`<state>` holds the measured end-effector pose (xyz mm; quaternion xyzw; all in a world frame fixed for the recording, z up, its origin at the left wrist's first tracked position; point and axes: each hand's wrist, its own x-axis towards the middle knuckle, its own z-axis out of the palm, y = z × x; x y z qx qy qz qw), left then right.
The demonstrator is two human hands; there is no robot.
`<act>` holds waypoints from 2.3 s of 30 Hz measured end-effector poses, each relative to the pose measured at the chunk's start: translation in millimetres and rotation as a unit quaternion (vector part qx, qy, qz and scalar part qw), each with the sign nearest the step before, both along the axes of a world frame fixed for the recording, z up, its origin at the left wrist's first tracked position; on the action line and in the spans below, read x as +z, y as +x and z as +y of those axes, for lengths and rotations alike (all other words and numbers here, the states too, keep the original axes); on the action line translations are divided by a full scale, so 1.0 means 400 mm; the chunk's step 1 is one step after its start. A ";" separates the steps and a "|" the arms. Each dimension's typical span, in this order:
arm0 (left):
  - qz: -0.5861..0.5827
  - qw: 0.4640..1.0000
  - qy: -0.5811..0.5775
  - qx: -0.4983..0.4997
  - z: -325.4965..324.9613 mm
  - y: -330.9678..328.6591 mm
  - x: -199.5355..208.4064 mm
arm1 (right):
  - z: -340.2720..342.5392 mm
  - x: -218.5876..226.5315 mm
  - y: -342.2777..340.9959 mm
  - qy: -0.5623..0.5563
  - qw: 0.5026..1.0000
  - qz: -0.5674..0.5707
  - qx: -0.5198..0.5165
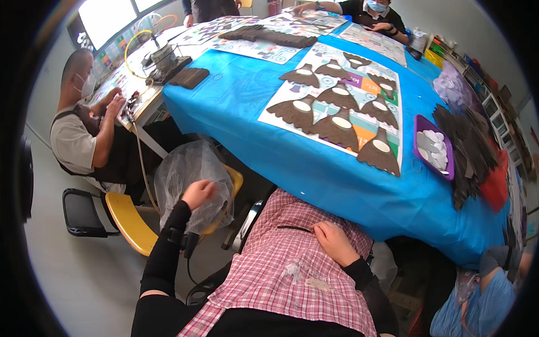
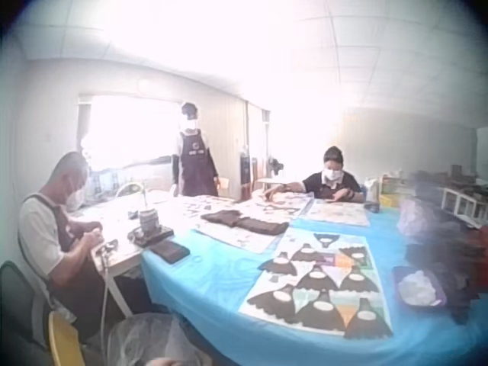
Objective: Manually assembling and aligning various leather or fabric components of a shoe upper on a work table.
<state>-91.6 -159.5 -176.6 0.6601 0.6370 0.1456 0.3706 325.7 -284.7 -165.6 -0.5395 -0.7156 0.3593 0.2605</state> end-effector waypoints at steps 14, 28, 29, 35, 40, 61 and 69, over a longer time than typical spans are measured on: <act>0.056 0.967 -0.030 0.245 0.044 -0.456 -0.375 | 0.014 0.019 -0.047 -0.053 0.997 -0.054 0.005; 0.247 0.944 -0.147 0.164 0.035 -0.317 -0.434 | 0.020 0.030 -0.058 -0.023 0.998 -0.064 0.002; 0.255 0.950 -0.099 0.152 -0.008 -0.364 -0.476 | 0.021 0.025 -0.064 -0.018 0.997 -0.070 0.031; 0.192 0.963 -0.046 0.186 0.061 -0.232 -0.432 | 0.007 0.013 -0.036 -0.027 0.998 -0.060 -0.009; 0.224 0.938 -0.095 0.247 0.090 -0.187 -0.457 | 0.006 -0.032 -0.026 -0.029 0.998 -0.062 0.006; 0.096 0.965 0.075 0.231 0.148 -0.277 -0.481 | 0.014 -0.035 -0.024 -0.079 0.995 -0.065 0.001; 0.292 0.926 0.019 0.238 0.086 -0.273 -0.278 | 0.022 -0.030 -0.030 -0.102 0.993 -0.050 0.022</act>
